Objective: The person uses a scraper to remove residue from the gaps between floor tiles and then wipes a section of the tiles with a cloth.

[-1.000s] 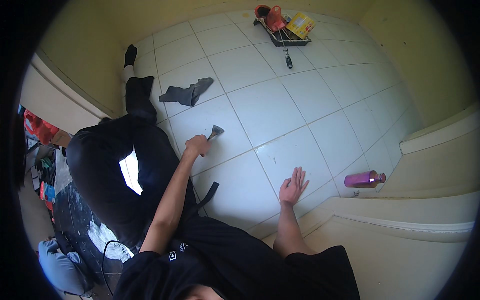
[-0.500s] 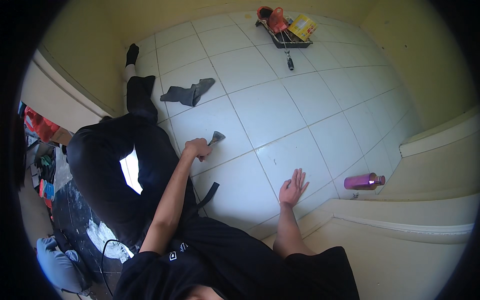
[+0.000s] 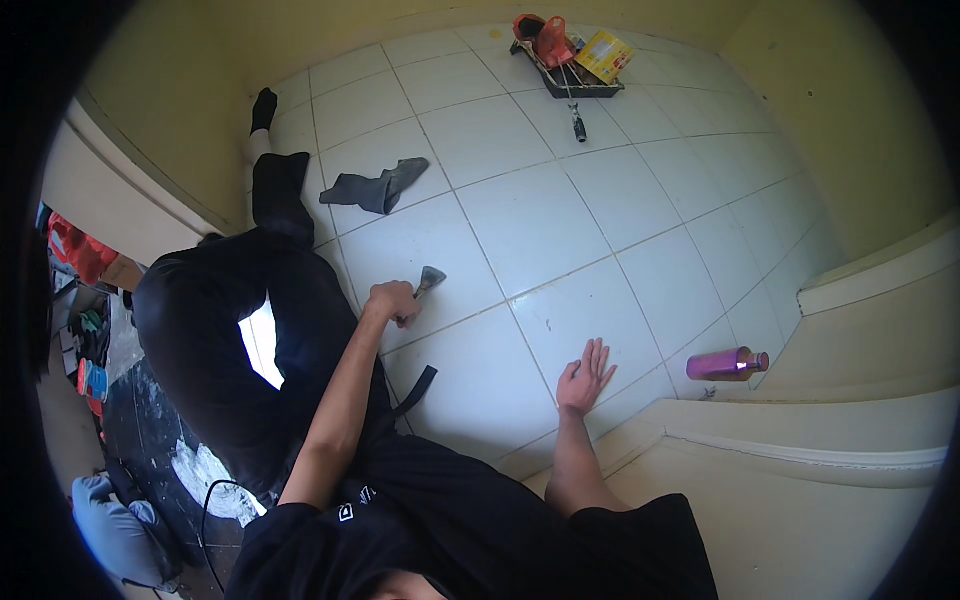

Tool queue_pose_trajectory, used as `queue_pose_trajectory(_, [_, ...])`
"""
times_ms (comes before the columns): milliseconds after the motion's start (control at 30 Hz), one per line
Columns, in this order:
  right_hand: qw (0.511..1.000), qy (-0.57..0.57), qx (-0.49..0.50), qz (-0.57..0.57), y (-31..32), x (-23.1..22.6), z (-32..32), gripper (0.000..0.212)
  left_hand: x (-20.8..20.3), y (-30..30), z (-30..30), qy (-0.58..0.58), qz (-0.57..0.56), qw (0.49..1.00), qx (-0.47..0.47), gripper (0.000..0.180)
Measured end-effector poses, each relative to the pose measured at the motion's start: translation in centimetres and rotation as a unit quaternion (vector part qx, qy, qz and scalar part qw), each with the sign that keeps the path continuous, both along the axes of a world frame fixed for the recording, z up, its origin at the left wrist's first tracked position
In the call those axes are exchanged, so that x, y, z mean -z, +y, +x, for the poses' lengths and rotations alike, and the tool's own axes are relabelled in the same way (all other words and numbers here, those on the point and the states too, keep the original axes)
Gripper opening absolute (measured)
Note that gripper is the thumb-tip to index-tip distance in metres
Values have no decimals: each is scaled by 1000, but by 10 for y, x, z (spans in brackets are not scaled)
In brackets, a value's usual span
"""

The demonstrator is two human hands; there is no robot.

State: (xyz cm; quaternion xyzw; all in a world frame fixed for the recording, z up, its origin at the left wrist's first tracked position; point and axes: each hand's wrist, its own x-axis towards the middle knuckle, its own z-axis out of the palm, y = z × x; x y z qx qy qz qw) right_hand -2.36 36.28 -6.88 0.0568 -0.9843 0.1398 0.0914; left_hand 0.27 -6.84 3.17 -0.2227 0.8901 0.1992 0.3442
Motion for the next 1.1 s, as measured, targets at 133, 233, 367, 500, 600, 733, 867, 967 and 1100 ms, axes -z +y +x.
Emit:
queue_pose_trajectory(133, [1000,-2,0,-2,1,0,0,60,9,-2,1,18,-20,1000,-10,19])
queue_pose_trajectory(233, [1000,-4,2,5,0,0,1,60,12,-7,1,10,7,1000,-5,16])
queue_pose_trajectory(367, [1000,-3,1,2,-1,0,1,59,8,-6,2,33,-12,999,-7,14])
queue_pose_trajectory(500, [1000,-1,1,8,0,-1,0,59,0,-4,-1,8,-32,999,18,14])
queue_pose_trajectory(600, [1000,-4,-1,3,0,-2,1,59,2,-5,2,-6,20,1000,0,15])
queue_pose_trajectory(733, [1000,-2,-1,-4,-1,-2,1,59,17,-3,3,114,-73,991,-24,20])
queue_pose_trajectory(867, [1000,-3,-1,1,-1,-2,2,58,23,-10,0,93,-30,995,-30,23])
queue_pose_trajectory(967, [1000,-5,2,-1,-1,-2,1,58,20,-14,-1,21,14,1000,2,22])
queue_pose_trajectory(1100, [1000,-7,2,-2,-1,-2,1,58,22,-13,1,24,36,999,-24,20])
